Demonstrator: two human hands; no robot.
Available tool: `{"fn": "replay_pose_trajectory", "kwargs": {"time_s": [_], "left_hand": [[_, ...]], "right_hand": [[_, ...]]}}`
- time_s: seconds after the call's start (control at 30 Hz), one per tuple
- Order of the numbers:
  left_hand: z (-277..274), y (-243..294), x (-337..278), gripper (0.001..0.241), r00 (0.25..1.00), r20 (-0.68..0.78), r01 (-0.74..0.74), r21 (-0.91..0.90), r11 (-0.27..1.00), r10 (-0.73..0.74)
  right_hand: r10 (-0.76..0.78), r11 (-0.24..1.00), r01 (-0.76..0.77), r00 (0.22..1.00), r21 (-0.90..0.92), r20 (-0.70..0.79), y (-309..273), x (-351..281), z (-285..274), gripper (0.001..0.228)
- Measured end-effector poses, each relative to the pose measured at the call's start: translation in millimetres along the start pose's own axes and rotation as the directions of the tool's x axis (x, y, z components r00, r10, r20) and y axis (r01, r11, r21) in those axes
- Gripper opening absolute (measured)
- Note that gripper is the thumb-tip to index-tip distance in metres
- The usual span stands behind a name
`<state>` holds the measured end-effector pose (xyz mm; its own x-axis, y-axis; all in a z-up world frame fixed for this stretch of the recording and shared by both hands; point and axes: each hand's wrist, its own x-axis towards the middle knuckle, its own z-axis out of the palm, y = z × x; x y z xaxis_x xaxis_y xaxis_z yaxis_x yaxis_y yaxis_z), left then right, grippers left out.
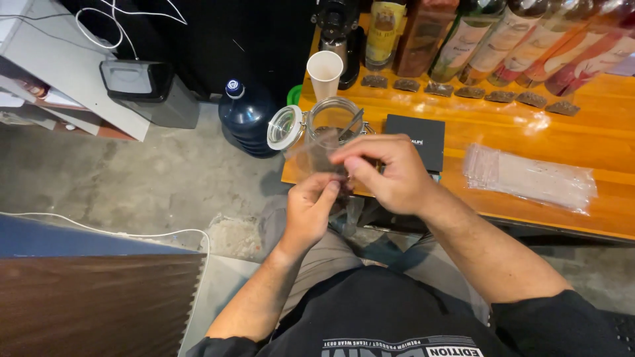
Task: Scooping coffee beans from a glass jar into small plastic bags and weighing them on a digital scale.
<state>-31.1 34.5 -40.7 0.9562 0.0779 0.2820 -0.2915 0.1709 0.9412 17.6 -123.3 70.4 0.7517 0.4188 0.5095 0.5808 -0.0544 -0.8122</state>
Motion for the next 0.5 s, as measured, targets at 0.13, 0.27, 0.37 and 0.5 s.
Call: {"fn": "replay_pose_trajectory", "kwargs": {"time_s": [0.13, 0.27, 0.37, 0.5], "left_hand": [[-22, -16, -3, 0.030, 0.984, 0.015, 0.175, -0.194, 0.965, -0.176], [-33, -21, -8, 0.026, 0.973, -0.070, 0.212, -0.115, 0.970, -0.221], [-41, -36, -9, 0.013, 0.971, -0.112, 0.202, -0.085, 0.976, -0.211], [-43, -25, -8, 0.027, 0.975, -0.070, 0.209, -0.062, 0.976, -0.213]], "right_hand": [[0.025, 0.998, -0.034, 0.985, -0.050, -0.170, 38, 22, -16, 0.037], [-0.004, 0.919, -0.074, 0.981, -0.386, -0.196, 61, 36, -28, 0.027], [0.131, 0.887, -0.171, 0.984, -0.430, -0.123, 68, 40, -27, 0.026], [0.197, 0.772, -0.175, 0.980, -0.611, -0.033, 73, 42, -25, 0.006]]}}
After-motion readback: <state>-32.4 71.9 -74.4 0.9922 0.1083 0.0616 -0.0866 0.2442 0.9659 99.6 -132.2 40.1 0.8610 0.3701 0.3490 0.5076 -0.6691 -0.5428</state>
